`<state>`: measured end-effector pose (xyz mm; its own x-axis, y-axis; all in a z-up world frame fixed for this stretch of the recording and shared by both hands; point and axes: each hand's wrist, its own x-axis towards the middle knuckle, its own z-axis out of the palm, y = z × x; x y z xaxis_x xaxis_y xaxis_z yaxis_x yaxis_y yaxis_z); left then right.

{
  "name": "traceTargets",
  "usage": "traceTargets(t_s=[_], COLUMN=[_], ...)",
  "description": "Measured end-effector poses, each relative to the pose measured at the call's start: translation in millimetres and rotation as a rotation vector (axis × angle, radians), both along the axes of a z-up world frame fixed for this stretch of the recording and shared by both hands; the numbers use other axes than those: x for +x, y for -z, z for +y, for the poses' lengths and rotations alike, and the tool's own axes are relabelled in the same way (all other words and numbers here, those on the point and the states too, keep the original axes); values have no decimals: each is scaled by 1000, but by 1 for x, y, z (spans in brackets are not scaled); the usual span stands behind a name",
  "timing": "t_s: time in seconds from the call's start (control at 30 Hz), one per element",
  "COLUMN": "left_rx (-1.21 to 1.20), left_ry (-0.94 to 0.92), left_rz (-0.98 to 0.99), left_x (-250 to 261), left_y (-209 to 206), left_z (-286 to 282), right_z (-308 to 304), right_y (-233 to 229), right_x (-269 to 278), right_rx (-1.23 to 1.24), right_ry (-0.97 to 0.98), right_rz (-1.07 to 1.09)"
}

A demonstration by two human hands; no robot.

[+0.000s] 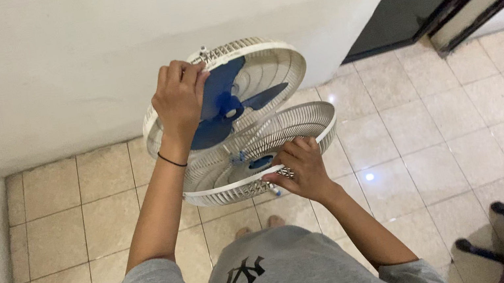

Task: The person unplugs a standing fan and disassembles it by removing the front grille, fan blades, and rear grille. The components are placed on the floor.

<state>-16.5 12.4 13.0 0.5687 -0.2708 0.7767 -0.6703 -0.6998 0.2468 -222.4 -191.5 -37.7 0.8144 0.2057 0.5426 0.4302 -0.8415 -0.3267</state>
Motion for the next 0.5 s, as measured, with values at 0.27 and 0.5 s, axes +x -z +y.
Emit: traceTargets(t_s=[0.27, 0.5], left_rx=[-9, -25], left_ry=[6, 47], left_rz=[58, -9], left_x=[-7, -12], left_y=[3, 3], left_z=[11, 10], right_z=[28, -25], right_y=[22, 7], right_x=[-50, -8], right_rx=[-72, 39], right_ry=[7, 96], right_rz=[265, 149])
